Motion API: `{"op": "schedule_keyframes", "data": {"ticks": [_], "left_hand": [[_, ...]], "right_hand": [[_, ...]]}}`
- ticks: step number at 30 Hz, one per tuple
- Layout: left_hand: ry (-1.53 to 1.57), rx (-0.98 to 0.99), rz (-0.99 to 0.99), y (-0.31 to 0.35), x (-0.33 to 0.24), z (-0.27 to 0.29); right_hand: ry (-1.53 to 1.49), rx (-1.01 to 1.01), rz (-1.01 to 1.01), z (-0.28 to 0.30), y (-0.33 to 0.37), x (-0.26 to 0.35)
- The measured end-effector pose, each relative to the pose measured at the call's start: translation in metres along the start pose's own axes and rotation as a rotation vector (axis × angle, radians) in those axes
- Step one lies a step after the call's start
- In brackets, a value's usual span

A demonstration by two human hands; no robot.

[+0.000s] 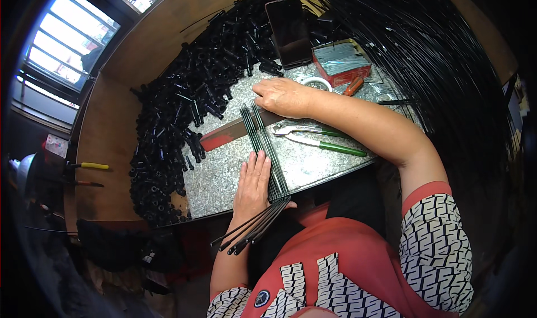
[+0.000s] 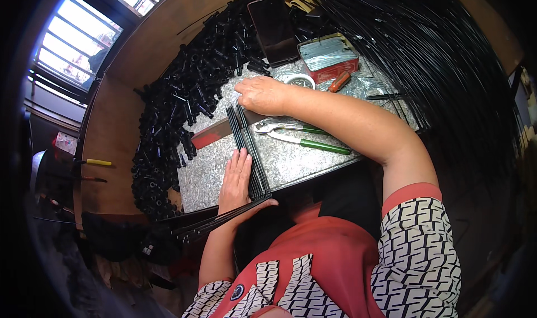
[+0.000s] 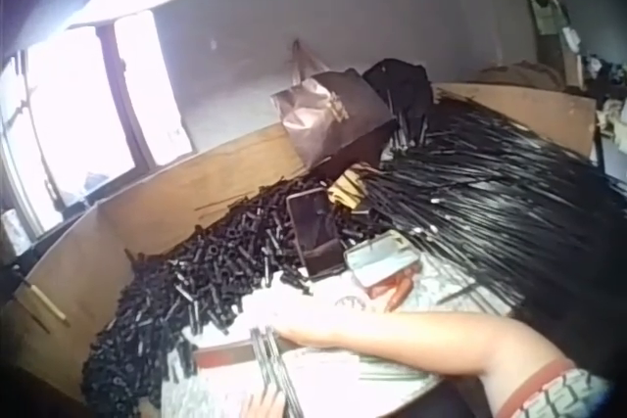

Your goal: The worker is bundling and assembling thin black rods at a workstation.

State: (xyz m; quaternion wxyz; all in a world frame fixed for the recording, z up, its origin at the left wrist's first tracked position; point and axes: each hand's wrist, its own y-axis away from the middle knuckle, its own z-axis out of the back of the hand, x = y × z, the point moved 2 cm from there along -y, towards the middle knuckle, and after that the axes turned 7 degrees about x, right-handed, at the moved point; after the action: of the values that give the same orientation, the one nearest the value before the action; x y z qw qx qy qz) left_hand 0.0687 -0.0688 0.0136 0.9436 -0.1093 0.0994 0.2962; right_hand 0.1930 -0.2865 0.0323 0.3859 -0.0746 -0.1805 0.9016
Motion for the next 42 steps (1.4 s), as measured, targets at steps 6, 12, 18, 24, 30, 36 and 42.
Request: {"op": "schedule_keyframes", "data": {"ticks": [6,12,18,24,30,36,42], "left_hand": [[0.014,0.000,0.012,-0.001,-0.002,0.001],[-0.041,0.027,-0.005,0.001,-0.001,0.006],[-0.047,0.008,-0.016,0.002,0.000,0.006],[-0.003,0.008,0.001,0.003,0.000,0.006],[-0.093,0.020,-0.009,0.003,0.001,0.002],[-0.115,0.028,-0.003,0.004,0.003,-0.001],[-0.109,0.022,-0.008,0.002,0.001,0.000]], "right_hand": [[-0.051,0.018,-0.098,-0.005,-0.010,0.008],[-0.033,-0.158,-0.169,0.025,0.005,-0.009],[0.416,0.207,-0.552,0.090,0.065,-0.072],[0.384,0.508,-0.725,0.089,0.098,-0.096],[0.423,0.484,-0.664,0.088,0.111,-0.094],[0.409,0.335,-0.634,0.101,0.111,-0.083],[0.367,0.097,-0.522,0.105,0.090,-0.061]]}}
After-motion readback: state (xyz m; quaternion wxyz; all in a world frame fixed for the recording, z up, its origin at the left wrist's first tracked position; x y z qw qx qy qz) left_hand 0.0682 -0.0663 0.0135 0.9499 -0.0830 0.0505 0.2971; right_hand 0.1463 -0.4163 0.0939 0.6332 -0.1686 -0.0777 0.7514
